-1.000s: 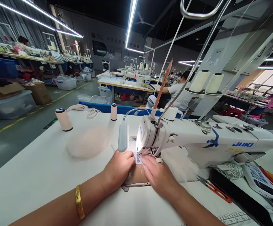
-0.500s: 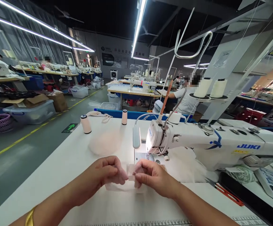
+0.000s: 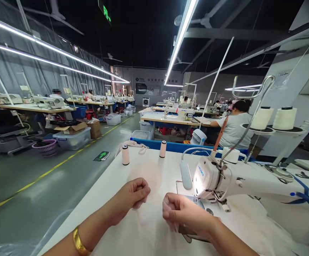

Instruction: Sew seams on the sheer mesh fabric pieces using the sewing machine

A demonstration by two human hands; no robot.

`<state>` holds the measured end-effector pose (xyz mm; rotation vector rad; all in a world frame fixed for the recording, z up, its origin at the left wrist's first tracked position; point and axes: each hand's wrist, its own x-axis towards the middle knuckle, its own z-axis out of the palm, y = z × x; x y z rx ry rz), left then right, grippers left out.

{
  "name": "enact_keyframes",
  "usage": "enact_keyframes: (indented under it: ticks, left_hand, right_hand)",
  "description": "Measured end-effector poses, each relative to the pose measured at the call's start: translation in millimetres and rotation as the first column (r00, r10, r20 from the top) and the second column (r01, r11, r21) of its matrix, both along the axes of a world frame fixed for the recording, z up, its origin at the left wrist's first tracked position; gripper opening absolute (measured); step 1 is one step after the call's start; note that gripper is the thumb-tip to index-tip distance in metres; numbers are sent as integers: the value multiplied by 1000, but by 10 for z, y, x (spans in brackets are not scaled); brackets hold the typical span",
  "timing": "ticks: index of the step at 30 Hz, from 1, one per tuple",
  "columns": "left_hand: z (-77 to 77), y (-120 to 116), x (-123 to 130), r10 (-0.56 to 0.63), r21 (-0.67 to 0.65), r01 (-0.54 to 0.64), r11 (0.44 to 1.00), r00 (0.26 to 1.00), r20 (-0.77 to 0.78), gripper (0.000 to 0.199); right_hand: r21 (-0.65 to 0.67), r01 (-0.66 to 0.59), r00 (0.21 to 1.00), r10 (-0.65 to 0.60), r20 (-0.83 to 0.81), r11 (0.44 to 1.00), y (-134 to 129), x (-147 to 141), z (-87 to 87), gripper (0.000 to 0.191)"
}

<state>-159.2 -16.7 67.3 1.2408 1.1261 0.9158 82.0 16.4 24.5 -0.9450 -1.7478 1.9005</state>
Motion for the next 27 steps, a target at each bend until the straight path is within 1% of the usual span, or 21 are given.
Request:
enact_keyframes:
  ticks: [2, 4, 5, 7, 9, 12, 15, 18, 20, 21, 22, 24, 27]
  left_hand:
    - [-15, 115, -139, 140, 36, -140, 989, 990, 3, 54]
    - [-39, 270, -243, 257, 78, -256, 963, 967, 4, 55]
    - [-58, 358, -280, 303, 101, -301, 948, 953, 4, 55]
    - [-113, 542, -332, 386, 145, -381, 913, 922, -7, 54]
    - [-192, 717, -368, 466, 187, -452, 872, 884, -33, 51]
    - [-339, 928, -429, 553, 242, -519, 820, 827, -99, 47]
    - [-468, 1051, -511, 608, 304, -543, 783, 772, -186, 39]
    - [-523, 1086, -588, 665, 397, -549, 735, 697, -269, 32]
    - [-520, 1085, -613, 700, 472, -538, 699, 650, -295, 38]
    - [-513, 1086, -617, 705, 504, -520, 689, 641, -303, 42]
    - [-504, 1089, -615, 698, 526, -495, 692, 644, -312, 46]
    - [-483, 1094, -600, 655, 528, -439, 727, 675, -340, 49]
    - [-427, 1054, -545, 582, 466, -395, 792, 719, -381, 48]
  right_hand:
    - [21, 116, 982, -112, -150, 993, 139, -116, -28, 43]
    - [41, 263, 930, -242, -277, 964, 309, -280, -11, 46]
    - [47, 329, 902, -300, -311, 943, 407, -373, 4, 47]
    - [55, 433, 861, -394, -322, 900, 625, -563, 28, 45]
    - [67, 517, 828, -478, -295, 853, 858, -736, 20, 41]
    - [112, 584, 804, -556, -209, 804, 1165, -930, -51, 33]
    - [158, 591, 806, -585, -86, 791, 1342, -1027, -142, 29]
    - [192, 573, 810, -586, 19, 797, 1385, -1046, -210, 34]
    - [211, 552, 816, -575, 58, 806, 1375, -1039, -240, 35]
    - [221, 542, 821, -567, 69, 811, 1366, -1035, -250, 34]
    - [231, 534, 823, -563, 77, 813, 1355, -1031, -255, 34]
    - [252, 533, 819, -568, 86, 807, 1311, -1012, -243, 31]
    - [300, 572, 783, -617, 79, 764, 1146, -903, -157, 26]
